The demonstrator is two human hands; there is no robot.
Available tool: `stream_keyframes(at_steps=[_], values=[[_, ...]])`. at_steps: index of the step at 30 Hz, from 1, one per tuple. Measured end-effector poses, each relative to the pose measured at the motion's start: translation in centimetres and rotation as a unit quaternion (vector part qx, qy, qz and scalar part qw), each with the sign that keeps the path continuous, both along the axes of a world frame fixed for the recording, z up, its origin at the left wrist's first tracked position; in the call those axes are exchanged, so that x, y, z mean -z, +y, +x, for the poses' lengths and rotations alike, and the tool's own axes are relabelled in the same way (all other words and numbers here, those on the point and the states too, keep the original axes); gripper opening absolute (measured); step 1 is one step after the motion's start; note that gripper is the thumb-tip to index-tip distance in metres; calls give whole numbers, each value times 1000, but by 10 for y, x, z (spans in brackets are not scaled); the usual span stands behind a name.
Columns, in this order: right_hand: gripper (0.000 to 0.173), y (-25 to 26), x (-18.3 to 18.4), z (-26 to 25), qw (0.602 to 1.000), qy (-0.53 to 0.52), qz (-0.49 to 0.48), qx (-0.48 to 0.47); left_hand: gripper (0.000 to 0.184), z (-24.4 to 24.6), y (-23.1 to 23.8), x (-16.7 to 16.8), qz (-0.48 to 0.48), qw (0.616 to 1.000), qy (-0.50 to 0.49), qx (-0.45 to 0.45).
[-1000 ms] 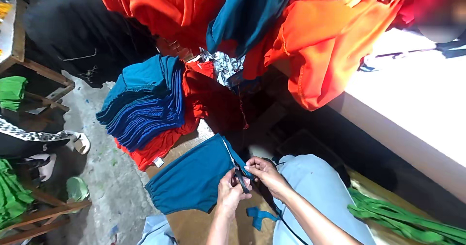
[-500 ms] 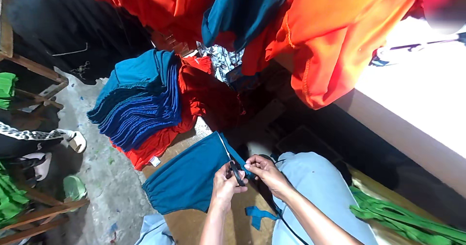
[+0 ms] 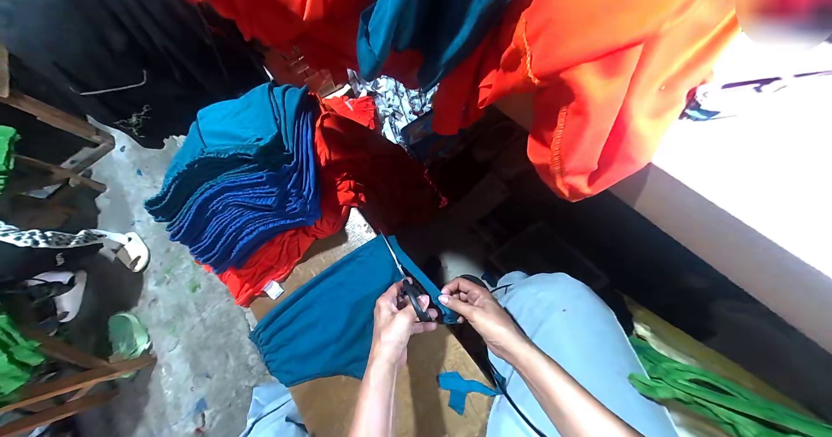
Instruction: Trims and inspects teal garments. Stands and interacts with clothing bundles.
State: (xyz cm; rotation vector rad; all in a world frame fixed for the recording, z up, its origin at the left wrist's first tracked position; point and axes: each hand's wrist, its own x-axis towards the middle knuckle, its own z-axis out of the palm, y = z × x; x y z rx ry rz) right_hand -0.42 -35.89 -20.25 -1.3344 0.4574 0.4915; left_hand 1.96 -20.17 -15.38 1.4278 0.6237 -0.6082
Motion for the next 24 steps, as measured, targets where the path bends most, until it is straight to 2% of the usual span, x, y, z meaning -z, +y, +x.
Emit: stream_keyframes(at_steps=[13, 18, 24], values=[[3, -5, -1, -4, 999, -13, -32, -8, 32, 10, 0, 2, 0, 1000, -6, -9], [1, -12, 0, -17, 992, -66, -90, -50, 48, -10, 5, -4, -32, 998, -32, 38], [3, -11, -5, -22, 990, -78, -106, -53, 46, 2, 16, -6, -23, 998, -19, 57]])
